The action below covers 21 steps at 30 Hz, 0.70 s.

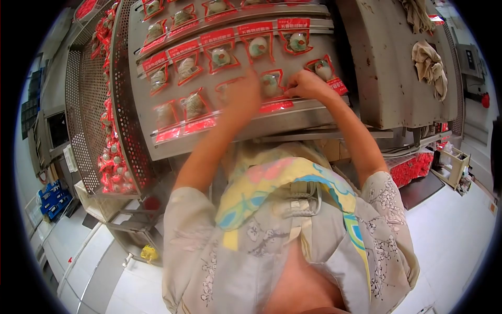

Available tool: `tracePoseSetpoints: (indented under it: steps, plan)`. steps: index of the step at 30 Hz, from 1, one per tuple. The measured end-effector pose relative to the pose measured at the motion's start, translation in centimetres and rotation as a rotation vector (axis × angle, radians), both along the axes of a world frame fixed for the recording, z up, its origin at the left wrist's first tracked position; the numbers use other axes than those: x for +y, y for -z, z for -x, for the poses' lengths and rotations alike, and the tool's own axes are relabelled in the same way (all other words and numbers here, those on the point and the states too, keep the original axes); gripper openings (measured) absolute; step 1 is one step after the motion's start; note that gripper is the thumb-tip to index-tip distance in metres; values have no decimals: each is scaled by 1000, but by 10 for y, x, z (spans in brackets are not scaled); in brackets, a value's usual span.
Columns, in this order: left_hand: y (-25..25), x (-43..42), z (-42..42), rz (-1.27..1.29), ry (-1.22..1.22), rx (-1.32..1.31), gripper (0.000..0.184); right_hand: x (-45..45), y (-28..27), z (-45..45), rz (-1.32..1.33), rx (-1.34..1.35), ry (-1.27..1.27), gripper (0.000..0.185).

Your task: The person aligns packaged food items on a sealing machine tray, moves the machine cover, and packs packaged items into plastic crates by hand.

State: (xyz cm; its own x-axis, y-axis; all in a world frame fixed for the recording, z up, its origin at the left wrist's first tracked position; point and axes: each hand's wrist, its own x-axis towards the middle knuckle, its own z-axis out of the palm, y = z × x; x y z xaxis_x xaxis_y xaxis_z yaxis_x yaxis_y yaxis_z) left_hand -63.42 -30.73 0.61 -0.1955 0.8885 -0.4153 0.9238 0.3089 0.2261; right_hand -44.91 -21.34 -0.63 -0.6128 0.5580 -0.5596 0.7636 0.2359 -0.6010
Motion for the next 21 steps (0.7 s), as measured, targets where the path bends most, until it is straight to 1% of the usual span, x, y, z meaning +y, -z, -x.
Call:
tracePoseSetpoints:
  steps: [1, 3, 4, 6, 7, 9, 10, 12, 13, 16, 17, 19, 21]
  plan:
    - [-7, -6, -2, -20, -1, 8, 64, 0, -1, -2, -38, 23, 37, 27]
    - [-11, -26, -6, -476, 182, -80, 57, 1, -3, -11, -115, 64, 116, 24]
    - [-9, -32, -7, -705, 273, -126, 54, 3, -10, -17, -182, 109, 208, 24]
    - [8, -40, -19, -568, 389, -212, 45, 5, -29, -29, -314, 197, 389, 24]
    - [14, -42, -24, -503, 446, -252, 41, 5, -32, -37, -430, 148, 385, 22]
    - [18, -45, -23, -515, 524, -286, 37, 9, -38, -54, -668, 47, 377, 19]
    - [19, -46, -22, -518, 565, -305, 35, 13, -32, -66, -692, -47, 349, 17]
    - [20, -51, -20, -504, 558, -305, 35, 16, -11, -85, -726, -236, 287, 14]
    - [18, -51, -21, -499, 553, -302, 35, 16, -7, -91, -665, -261, 293, 13]
    - [2, -45, -30, -615, 475, -498, 33, 16, -6, -99, -509, -284, 336, 16]
    - [3, -39, -39, -594, 341, -584, 34, 18, -7, -100, -431, -246, 372, 22]
    - [10, -23, -66, -544, 69, -750, 35, 19, -7, -99, -328, -231, 391, 25]
    - [35, 7, -95, -247, -256, -1019, 32, 21, 1, -102, -260, -177, 420, 29]
